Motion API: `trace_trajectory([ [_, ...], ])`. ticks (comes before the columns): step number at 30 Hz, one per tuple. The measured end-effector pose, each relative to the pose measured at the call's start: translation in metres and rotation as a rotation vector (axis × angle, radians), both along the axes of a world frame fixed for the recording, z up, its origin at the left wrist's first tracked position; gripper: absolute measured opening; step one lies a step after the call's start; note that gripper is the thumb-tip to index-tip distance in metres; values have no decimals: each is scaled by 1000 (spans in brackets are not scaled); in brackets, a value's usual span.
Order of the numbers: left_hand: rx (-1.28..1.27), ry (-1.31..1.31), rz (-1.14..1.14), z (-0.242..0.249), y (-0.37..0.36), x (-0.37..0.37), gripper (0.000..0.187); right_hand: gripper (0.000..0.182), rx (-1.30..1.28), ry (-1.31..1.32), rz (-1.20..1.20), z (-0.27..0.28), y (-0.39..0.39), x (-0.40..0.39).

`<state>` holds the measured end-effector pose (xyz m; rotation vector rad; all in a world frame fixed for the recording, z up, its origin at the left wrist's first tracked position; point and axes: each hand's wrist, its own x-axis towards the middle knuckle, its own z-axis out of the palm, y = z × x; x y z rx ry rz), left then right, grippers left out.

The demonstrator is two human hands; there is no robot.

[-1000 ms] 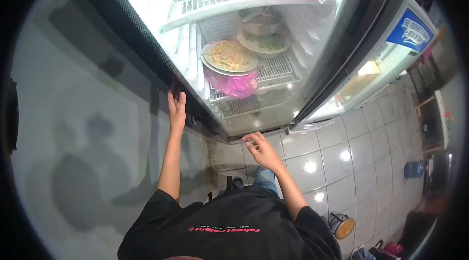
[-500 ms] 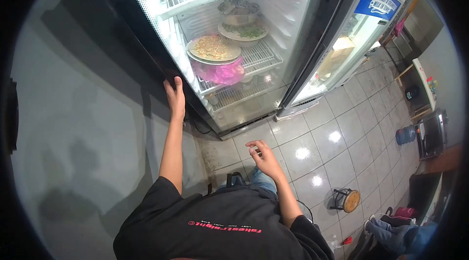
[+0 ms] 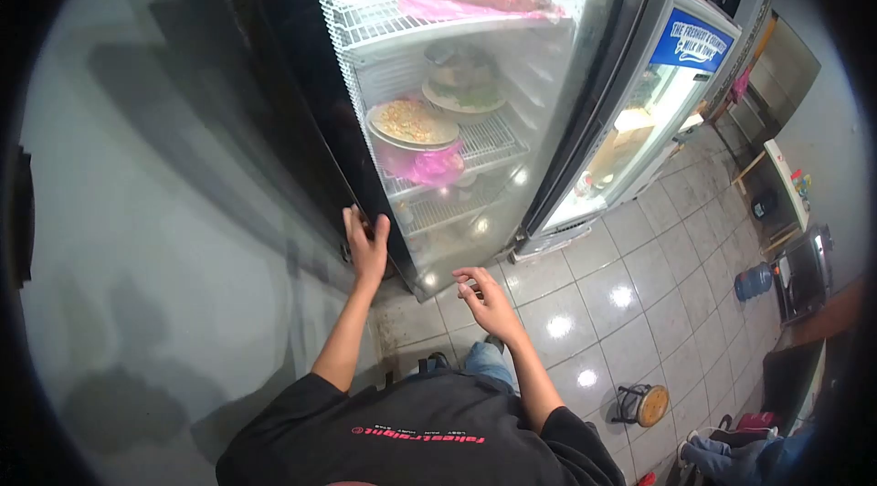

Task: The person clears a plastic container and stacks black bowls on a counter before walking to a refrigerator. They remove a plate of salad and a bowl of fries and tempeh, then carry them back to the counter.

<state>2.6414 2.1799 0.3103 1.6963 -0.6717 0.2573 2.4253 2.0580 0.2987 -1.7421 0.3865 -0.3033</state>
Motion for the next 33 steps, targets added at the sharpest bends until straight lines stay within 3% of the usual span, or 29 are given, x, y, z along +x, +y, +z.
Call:
trace_trajectory([
  [5,2,-175,-131,-18,23,-47,82,32,12,-192,-9,41,0,-2],
  [7,-12,-200,-186,-16,28,-66,80,39,-59,-215,-1,62,-1,-11],
  [12,-14,-293,-287,-19,12,-119,71,63,-192,-566,-118,99,-8,-49],
  [14,23,-378,-386,-18,4,-133,67,79,-256,-640,-200,101,-14,-72],
  [17,50,-526,-500,-11,-8,-152,61,82,-324,-741,-315,104,-20,-106],
  [22,13,-308,-526,-12,-22,-182,47,92,-296,-611,-513,86,-21,-162],
  [23,10,-286,-510,-13,-24,-187,45,93,-390,-627,-546,70,-29,-171],
  [26,23,-229,-495,-24,-26,-196,35,94,-281,-613,-755,68,-33,-195],
  [28,29,-139,-495,-26,-26,-203,30,96,-302,-542,-772,63,-45,-216],
  [33,76,-28,-463,-29,-22,-202,30,101,-449,-594,-989,69,-63,-220],
])
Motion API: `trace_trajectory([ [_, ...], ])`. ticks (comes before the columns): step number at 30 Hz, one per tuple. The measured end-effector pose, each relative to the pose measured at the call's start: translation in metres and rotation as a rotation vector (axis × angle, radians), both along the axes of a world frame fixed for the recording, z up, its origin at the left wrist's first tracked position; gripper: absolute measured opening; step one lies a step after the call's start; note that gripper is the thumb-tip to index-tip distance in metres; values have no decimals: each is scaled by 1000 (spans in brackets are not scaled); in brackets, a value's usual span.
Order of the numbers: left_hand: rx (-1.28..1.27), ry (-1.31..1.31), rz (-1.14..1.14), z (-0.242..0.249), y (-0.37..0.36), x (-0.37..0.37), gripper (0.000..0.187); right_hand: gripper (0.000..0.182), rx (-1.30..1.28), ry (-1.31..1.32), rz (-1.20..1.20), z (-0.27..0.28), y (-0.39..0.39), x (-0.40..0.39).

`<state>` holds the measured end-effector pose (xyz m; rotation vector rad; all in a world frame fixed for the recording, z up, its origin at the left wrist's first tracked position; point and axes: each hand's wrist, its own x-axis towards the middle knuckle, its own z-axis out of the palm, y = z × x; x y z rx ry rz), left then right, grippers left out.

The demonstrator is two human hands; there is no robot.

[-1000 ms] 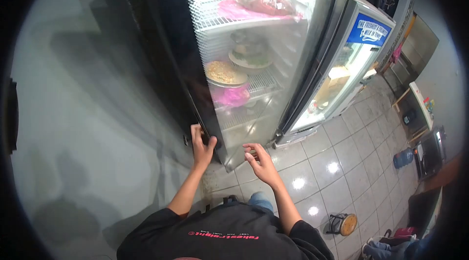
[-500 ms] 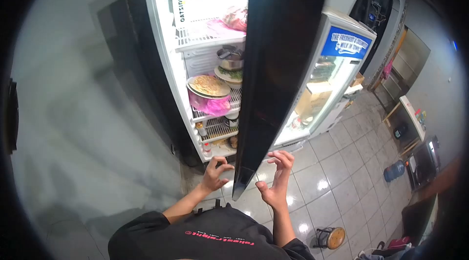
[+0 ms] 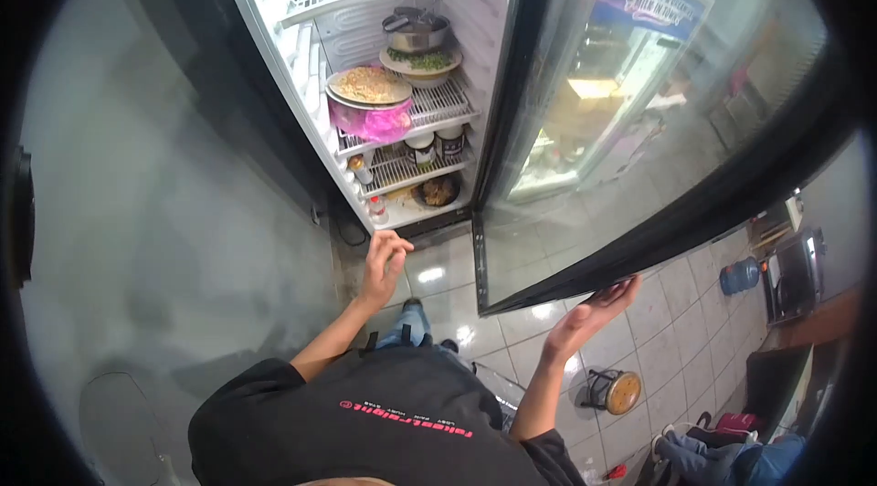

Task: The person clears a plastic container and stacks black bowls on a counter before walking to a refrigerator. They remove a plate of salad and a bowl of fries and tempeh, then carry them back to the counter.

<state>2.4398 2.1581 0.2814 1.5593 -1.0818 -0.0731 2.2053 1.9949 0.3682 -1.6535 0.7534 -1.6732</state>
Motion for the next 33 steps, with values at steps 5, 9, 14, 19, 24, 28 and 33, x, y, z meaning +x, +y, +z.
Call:
trace_trajectory([
  [5,-30,107,58,-17,-12,22,24,83,-86,-21,-120,0,-28,-9],
  [9,-58,197,84,-20,-33,52,19,71,-101,157,-358,4,-34,12],
  [14,-86,227,93,-23,-65,114,26,64,-126,261,-714,14,-28,48],
  [19,-44,256,64,-8,-104,212,20,24,-750,155,-581,14,-33,135],
  [24,-28,294,66,25,-136,308,16,26,-120,400,152,22,-72,280],
  [28,-1,363,41,30,-145,353,16,25,415,123,696,-12,-101,374],
  [33,-3,512,-23,19,-134,365,15,38,1057,-212,1312,-21,-147,481],
])
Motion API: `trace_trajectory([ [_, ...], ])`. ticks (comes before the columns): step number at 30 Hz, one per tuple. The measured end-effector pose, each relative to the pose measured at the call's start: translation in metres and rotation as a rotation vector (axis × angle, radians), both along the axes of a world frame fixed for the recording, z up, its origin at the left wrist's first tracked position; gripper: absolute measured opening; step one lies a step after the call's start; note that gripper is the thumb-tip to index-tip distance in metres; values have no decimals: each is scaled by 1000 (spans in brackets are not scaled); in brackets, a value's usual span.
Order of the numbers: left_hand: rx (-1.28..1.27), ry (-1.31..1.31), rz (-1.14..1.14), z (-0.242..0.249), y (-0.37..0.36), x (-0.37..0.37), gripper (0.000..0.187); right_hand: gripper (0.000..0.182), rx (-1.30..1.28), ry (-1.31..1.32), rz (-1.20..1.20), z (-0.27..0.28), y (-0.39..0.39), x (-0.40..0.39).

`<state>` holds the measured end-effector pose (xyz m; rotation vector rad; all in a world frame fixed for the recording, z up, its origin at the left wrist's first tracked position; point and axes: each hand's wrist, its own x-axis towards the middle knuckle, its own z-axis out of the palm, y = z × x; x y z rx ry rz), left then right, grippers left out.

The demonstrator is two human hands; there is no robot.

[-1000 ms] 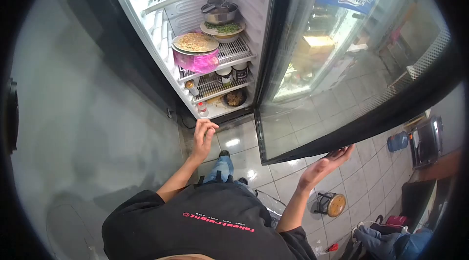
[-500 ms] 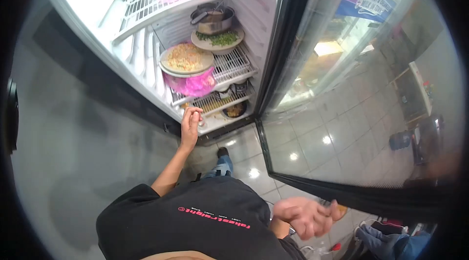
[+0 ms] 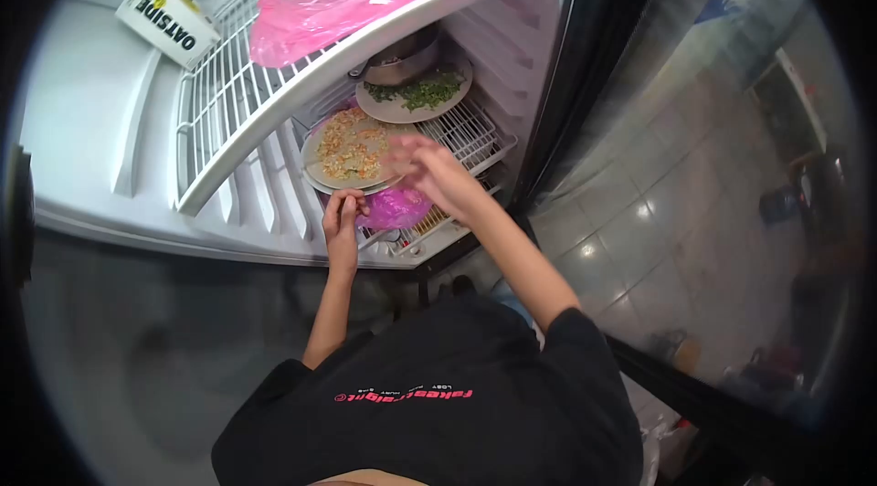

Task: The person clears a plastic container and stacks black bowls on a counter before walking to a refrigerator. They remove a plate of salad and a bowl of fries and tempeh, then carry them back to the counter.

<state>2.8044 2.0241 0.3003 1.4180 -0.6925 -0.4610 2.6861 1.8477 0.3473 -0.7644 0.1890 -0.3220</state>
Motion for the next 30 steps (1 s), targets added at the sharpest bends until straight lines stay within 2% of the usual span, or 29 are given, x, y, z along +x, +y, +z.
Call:
trace_trajectory([
  [3,50,66,29,-4,8,-5,16,46,439,-3,-36,-10,-39,81],
  [4,40,103,16,-8,12,-4,16,45,451,-10,-78,-17,-51,107],
  [9,77,133,40,-18,24,-4,14,38,465,-104,-157,-15,-76,178],
  [13,60,189,64,-25,26,-1,14,27,394,-200,-173,-46,-83,225],
  [15,69,207,66,-25,25,-1,14,25,333,-159,-287,-37,-74,222],
  [20,67,207,71,-24,22,-1,14,24,360,-18,-372,-25,-73,233],
  [21,59,214,66,-25,22,0,14,25,303,-50,-481,-25,-72,239],
  [27,67,223,36,-32,21,-2,14,14,393,-106,-399,-4,-94,229],
  [30,78,229,17,-35,19,-2,15,9,351,-85,-407,-16,-104,249],
])
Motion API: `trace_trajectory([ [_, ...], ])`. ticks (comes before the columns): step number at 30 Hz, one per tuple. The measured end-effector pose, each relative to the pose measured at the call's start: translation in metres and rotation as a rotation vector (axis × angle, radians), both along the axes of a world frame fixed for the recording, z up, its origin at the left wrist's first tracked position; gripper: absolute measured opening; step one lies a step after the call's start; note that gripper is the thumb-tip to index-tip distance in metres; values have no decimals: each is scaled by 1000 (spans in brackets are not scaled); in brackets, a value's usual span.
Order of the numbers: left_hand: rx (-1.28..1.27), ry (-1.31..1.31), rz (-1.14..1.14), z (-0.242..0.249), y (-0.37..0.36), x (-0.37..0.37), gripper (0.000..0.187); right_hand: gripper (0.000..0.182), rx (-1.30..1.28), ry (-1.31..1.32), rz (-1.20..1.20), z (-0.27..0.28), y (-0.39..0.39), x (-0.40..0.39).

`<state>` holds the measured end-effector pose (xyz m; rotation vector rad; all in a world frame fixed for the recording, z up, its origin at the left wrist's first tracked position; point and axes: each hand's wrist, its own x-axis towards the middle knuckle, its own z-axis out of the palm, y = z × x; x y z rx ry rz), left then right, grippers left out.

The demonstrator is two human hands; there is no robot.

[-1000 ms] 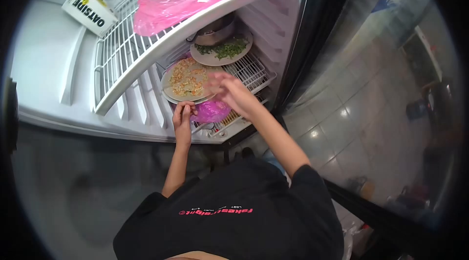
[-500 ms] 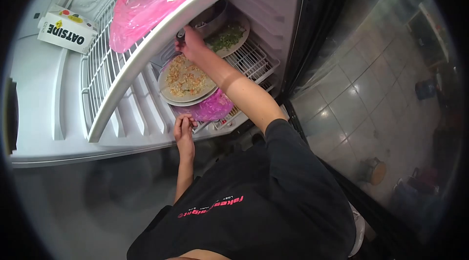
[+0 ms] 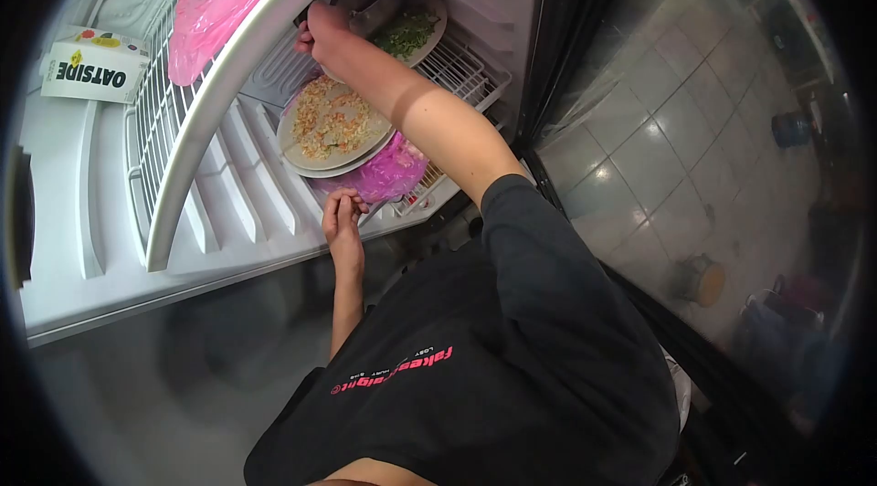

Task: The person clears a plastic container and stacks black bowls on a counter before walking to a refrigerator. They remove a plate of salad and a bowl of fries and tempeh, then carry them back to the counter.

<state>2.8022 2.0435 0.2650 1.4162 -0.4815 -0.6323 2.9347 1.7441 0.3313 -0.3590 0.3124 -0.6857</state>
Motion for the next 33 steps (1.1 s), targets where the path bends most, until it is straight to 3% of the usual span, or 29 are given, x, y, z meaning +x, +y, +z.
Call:
trace_trajectory([
  [6,-8,12,-21,-2,-1,3,15,24,-125,136,26,8,15,-21],
  [10,-11,12,-26,-3,3,4,15,22,-198,120,67,9,15,-34],
  [12,1,13,-31,-2,4,4,15,26,-207,9,204,0,3,-32],
  [15,2,3,-43,-2,2,6,15,28,-275,124,220,10,16,-56],
  [25,1,5,-73,6,-8,6,16,22,-472,91,334,48,47,-129],
  [28,-15,6,-87,8,-12,6,17,19,-505,203,375,56,61,-146],
  [33,-23,8,-80,15,-13,7,15,20,-425,165,468,56,76,-166],
])
